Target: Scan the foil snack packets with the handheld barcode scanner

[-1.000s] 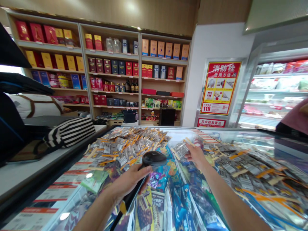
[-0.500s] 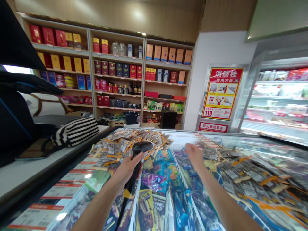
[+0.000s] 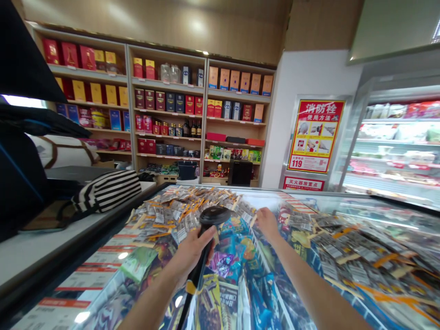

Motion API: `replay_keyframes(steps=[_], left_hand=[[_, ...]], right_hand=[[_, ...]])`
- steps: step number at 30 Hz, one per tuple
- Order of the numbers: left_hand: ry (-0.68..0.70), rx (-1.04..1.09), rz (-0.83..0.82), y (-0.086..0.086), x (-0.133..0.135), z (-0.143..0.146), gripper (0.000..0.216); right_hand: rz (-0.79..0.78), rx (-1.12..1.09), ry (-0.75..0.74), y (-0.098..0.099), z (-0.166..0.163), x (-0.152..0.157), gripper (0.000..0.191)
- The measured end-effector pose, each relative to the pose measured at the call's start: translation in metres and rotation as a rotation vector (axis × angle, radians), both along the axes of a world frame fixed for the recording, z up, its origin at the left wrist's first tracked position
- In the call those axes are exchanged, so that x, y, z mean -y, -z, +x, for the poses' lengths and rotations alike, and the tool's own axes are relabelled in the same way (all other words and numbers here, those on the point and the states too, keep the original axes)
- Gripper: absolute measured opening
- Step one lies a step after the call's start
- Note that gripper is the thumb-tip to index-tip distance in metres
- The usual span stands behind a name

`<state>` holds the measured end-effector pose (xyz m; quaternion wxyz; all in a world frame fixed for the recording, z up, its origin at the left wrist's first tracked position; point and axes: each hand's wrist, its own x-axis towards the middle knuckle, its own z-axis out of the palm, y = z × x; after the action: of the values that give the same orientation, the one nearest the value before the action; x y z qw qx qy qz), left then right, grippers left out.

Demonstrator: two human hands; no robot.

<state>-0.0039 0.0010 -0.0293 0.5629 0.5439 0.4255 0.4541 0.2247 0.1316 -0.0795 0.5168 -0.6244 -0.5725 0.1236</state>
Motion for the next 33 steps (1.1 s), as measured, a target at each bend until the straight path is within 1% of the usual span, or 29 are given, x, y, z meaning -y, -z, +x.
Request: replay_keyframes(steps=[3,5,9,12,16,19,22,26,30,33], left_hand=[[0.055,0.012,0.024,0.004,0.002,0.006,0.035],[0.082,-0.016,0.020,0.007,0.002,0.009,0.035],[0.143,-0.094,0.009,0.010,0.003,0.010,0.037],[0.209,-0.142,0.033,0.007,0.007,0.008,0.035],[0.262,-0.231,0.046,0.002,0.011,0.007,0.033],[0.296,-0.250,0.061,0.003,0.012,0.008,0.034],[0.324,-0.239,0.079,0.004,0.011,0.008,0.032],[0.362,-0.199,0.097,0.004,0.012,0.007,0.029],[0.348,-0.215,0.086,0.002,0.014,0.007,0.031],[0.331,-0.226,0.057,0.002,0.013,0.008,0.032]], right_hand=[[0.003,-0.117,-0.004,0.003,0.037,0.024,0.020],[-0.008,-0.237,-0.031,0.007,0.051,0.040,0.019],[-0.049,-0.467,-0.103,0.013,0.056,0.059,0.016],[-0.053,-0.526,-0.134,0.011,0.055,0.061,0.016],[-0.028,-0.525,-0.154,0.005,0.058,0.061,0.016],[-0.010,-0.508,-0.123,0.002,0.062,0.061,0.016],[-0.016,-0.479,-0.076,0.001,0.063,0.061,0.015],[-0.040,-0.444,-0.057,0.000,0.063,0.062,0.016],[-0.043,-0.391,-0.033,-0.002,0.062,0.064,0.019],[-0.039,-0.360,-0.044,-0.003,0.062,0.065,0.021]])
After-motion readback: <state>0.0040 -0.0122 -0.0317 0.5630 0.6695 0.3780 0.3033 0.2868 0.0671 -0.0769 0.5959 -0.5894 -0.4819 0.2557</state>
